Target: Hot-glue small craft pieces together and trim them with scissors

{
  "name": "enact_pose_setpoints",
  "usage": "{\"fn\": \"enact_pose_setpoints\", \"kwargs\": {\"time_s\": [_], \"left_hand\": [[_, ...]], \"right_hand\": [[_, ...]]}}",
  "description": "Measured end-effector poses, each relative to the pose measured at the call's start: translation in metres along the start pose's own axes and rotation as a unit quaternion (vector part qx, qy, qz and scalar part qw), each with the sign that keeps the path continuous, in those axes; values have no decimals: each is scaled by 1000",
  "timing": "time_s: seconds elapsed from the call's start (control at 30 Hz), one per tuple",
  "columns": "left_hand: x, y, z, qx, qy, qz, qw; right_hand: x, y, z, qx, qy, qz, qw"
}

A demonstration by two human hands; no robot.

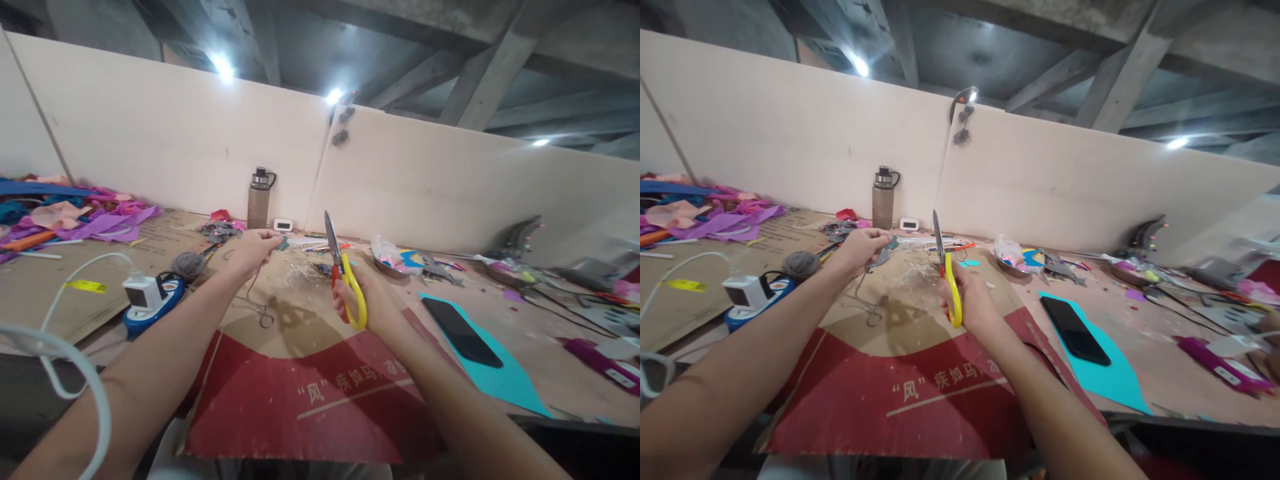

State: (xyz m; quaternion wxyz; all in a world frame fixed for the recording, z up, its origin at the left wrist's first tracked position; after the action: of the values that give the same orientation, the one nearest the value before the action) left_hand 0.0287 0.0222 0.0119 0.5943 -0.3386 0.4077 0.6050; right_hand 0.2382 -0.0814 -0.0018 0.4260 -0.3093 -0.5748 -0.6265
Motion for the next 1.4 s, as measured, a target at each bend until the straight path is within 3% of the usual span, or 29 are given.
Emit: {"fn": "enact_pose_setpoints", "kwargs": {"time_s": [0.1, 0.27, 0.4, 0.7, 0.93, 1.4], "left_hand": [[1, 3, 1, -9, 14, -33, 999], [1, 6, 0, -23, 31, -51, 998], [3, 3, 0, -9, 27, -54, 998], [-4, -4, -2, 11, 26, -46, 999], [-7, -6, -5, 19, 39, -47, 998], [-8, -6, -6, 21, 37, -42, 998]], "right_hand": [[8, -7, 12, 9, -4, 63, 998], [-7, -15, 22, -55, 89, -62, 993], [-28, -16, 23, -44, 83, -173, 980], [-21, -10, 20, -103, 139, -317, 932], [-26, -11, 20, -117, 139, -371, 911], [-26, -11, 20, -119, 144, -396, 899]]}}
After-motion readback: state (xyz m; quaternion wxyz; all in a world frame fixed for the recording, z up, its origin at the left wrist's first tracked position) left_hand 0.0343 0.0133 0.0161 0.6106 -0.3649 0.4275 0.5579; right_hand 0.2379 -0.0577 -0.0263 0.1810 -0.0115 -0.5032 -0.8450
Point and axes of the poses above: each hand's wrist, its own z-axis towards the middle knuckle, its own y-axis out of the back of the hand, x = y × z, the point moved 5 cm from there along z, towards the middle knuckle, and after that the axes turned 8 degrees about -y, right-handed, at the moved point
